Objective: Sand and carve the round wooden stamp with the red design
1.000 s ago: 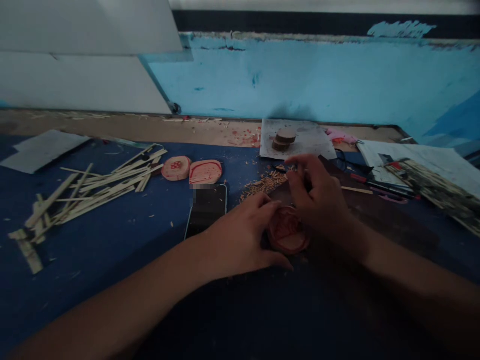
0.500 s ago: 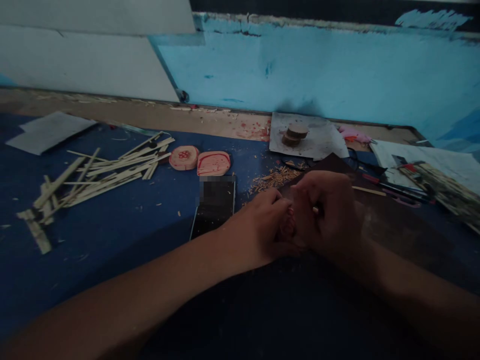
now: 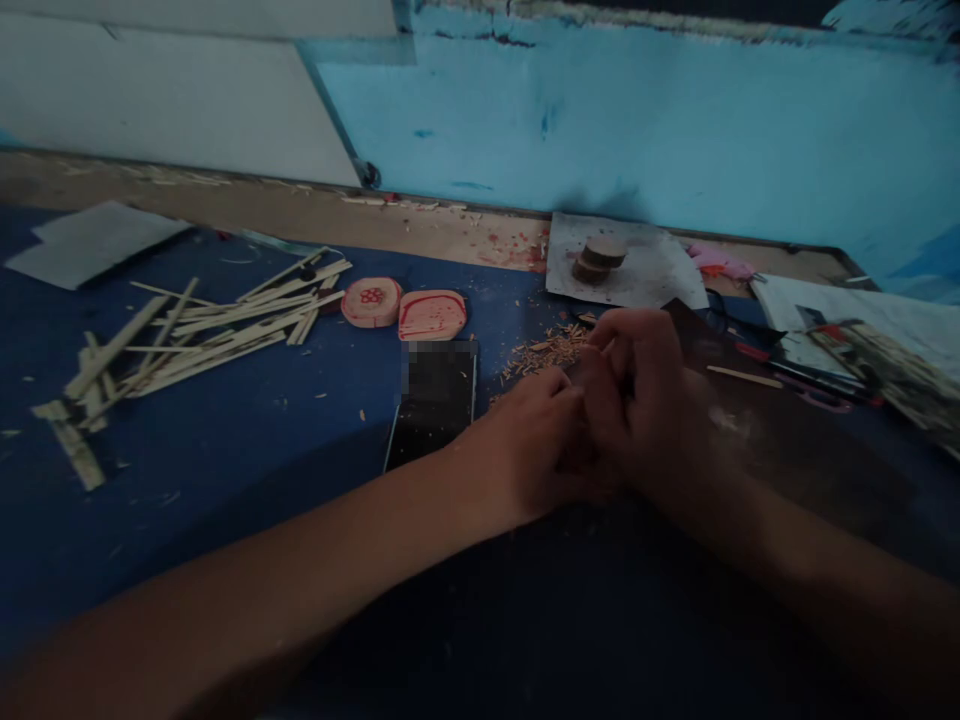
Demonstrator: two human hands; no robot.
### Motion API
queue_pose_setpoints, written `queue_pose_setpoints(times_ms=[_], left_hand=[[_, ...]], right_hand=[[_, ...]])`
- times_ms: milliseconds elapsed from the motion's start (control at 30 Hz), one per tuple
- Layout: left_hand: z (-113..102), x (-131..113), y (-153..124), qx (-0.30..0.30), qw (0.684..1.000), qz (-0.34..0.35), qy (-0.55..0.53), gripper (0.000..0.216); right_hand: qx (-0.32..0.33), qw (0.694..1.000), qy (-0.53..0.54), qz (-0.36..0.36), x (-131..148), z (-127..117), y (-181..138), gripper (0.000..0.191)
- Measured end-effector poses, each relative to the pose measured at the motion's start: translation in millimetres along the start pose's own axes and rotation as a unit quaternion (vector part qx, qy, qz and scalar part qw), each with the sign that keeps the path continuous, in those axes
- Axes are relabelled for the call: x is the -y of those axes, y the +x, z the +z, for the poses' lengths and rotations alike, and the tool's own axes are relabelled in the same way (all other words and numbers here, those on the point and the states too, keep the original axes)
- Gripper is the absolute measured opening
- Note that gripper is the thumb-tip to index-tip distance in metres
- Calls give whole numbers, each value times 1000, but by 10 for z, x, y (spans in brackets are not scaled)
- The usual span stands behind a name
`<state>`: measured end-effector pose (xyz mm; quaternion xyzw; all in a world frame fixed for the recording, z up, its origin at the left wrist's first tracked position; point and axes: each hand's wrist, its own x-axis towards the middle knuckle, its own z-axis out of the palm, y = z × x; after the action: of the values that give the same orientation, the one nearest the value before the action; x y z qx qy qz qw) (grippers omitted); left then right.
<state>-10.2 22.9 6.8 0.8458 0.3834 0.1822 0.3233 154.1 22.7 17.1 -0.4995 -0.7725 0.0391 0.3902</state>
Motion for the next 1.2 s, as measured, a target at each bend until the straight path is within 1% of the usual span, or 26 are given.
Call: queue_pose_setpoints(times_ms=[100, 167, 333, 433, 567, 667, 767, 933, 1067, 1200], left_hand=[[29, -7, 0, -14, 1000, -16, -2, 60], [49, -20, -11, -17, 999, -33, 7, 60], [64, -63, -37, -21, 998, -50, 12, 54], [57, -77, -33, -8, 997, -69, 14, 55], [33, -87, -18, -1, 997, -68, 23, 59], [5, -101, -14, 13, 997, -69, 34, 58], [-12, -110, -15, 22, 996, -73, 36, 56], [6, -100, -13, 16, 997, -67, 36, 60], [11, -97, -11, 14, 997, -69, 38, 62], [3, -97, -19, 20, 997, -60, 51, 60]], right_hand=[[31, 998, 6, 58, -86, 63, 60, 13], [58, 994, 5, 89, -152, 102, 84, 15], [104, 986, 24, 128, -257, 171, 98, 13], [120, 981, 45, 147, -287, 190, 105, 12], [128, 975, 71, 166, -312, 197, 122, 10], [134, 972, 94, 166, -326, 201, 131, 10], [142, 971, 89, 172, -339, 209, 133, 11], [136, 971, 93, 175, -349, 226, 128, 12], [135, 968, 116, 176, -350, 230, 123, 12], [138, 958, 148, 203, -387, 219, 116, 17]])
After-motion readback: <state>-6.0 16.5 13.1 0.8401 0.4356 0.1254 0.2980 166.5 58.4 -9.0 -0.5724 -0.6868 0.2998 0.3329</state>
